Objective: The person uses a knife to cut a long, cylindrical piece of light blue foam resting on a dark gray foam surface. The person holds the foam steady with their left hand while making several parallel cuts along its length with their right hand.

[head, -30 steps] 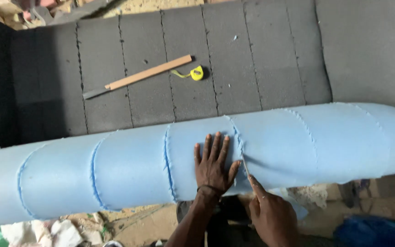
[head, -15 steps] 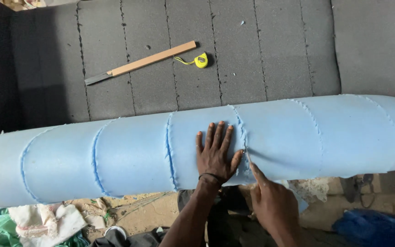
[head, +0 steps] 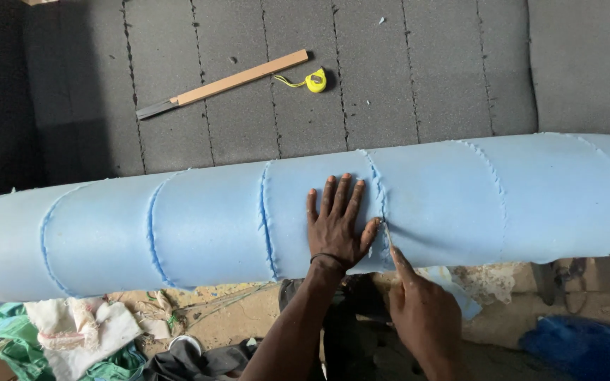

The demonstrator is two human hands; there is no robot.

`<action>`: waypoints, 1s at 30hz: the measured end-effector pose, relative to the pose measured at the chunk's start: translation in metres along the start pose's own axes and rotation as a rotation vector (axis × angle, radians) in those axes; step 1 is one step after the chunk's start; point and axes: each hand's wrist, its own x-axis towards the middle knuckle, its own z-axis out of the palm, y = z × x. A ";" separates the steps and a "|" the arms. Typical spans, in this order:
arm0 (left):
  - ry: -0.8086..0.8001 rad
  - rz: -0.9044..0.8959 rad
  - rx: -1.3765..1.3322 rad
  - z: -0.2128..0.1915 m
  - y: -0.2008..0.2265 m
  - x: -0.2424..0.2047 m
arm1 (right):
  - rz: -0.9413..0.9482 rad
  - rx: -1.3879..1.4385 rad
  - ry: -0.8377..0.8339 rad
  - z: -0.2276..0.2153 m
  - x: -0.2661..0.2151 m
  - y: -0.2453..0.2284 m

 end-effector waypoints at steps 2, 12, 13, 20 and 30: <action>-0.012 -0.009 -0.001 0.000 0.002 -0.001 | -0.018 0.053 0.090 0.016 -0.026 0.014; 0.025 -0.025 -0.002 0.006 0.003 0.000 | -0.083 0.041 0.297 0.054 0.030 0.017; -0.026 -0.040 -0.016 0.006 0.003 -0.002 | -0.121 0.067 0.291 0.047 0.029 0.014; -0.094 -0.053 0.076 0.013 0.001 -0.003 | -0.178 0.052 0.290 0.028 -0.046 0.023; -0.161 -0.045 0.275 -0.006 0.005 0.003 | -0.274 0.155 0.424 0.071 0.004 0.020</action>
